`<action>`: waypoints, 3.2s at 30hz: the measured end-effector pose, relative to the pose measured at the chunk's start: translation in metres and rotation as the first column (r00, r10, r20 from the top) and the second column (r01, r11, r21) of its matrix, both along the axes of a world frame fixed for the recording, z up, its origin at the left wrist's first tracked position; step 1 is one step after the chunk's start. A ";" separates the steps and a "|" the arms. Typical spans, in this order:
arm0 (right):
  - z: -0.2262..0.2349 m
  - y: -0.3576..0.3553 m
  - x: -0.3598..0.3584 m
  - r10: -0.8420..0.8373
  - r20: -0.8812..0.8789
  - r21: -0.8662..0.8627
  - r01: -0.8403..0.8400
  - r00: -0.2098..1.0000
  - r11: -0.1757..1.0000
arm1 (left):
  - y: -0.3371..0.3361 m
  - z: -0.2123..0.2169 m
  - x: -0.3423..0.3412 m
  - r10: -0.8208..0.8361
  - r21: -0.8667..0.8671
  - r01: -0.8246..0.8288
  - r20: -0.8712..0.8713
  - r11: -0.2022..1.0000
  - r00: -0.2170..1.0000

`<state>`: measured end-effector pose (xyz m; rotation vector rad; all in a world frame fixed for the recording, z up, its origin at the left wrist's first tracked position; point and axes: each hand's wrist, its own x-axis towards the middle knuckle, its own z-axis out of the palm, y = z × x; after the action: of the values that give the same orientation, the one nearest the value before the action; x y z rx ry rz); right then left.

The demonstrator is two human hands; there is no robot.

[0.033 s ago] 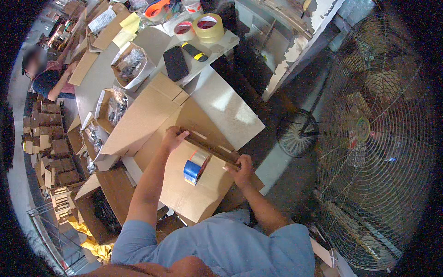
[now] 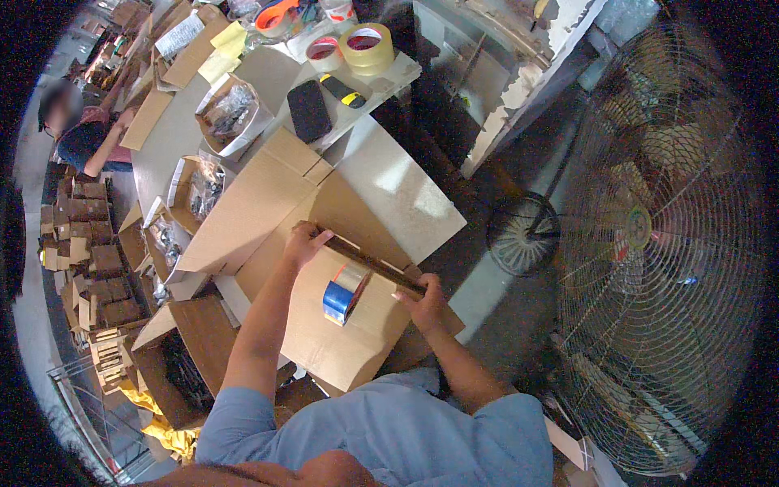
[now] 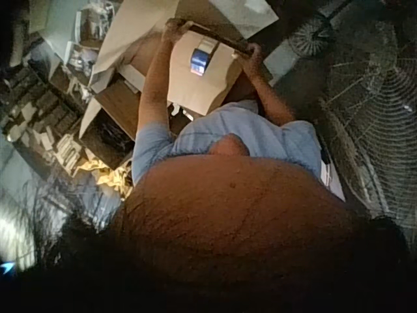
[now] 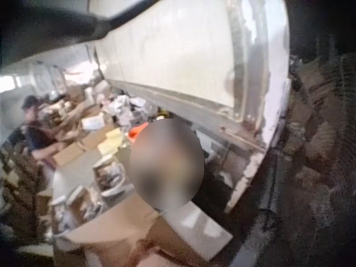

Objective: The person folds a cardboard box, places plastic-wrapped components inside, and seals it with a tape dispenser.

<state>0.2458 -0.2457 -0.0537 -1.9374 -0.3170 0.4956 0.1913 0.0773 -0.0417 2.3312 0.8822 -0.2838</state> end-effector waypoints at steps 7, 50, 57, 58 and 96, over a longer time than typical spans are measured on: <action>-0.016 -0.015 -0.015 0.183 0.252 0.029 -0.197 0.950 0.980 | -0.034 0.009 -0.023 -0.523 0.345 0.412 0.353 0.843 0.775; 0.020 0.069 0.143 0.695 0.502 -0.714 -0.206 0.515 0.669 | -0.195 0.021 -0.065 -0.314 0.325 0.287 0.034 0.901 0.949; 0.007 0.061 0.029 0.625 -0.083 -0.113 -0.631 0.776 0.768 | -0.198 -0.022 -0.295 0.905 0.319 -0.892 0.176 0.320 0.388; -0.028 0.058 0.008 0.649 -0.010 -0.186 -0.639 0.761 0.747 | -0.196 -0.050 -0.333 0.961 -0.051 -0.962 0.076 0.269 0.265; 0.076 -0.163 -0.977 0.579 -0.379 0.203 -0.675 -0.722 -0.709 | -0.858 0.198 -0.656 0.442 0.245 -0.369 0.512 -0.897 -0.736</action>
<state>-0.7314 -0.4083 0.0226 -0.6727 -2.2512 2.3861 -0.4652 -0.7806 0.1565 -0.1167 3.1951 1.0374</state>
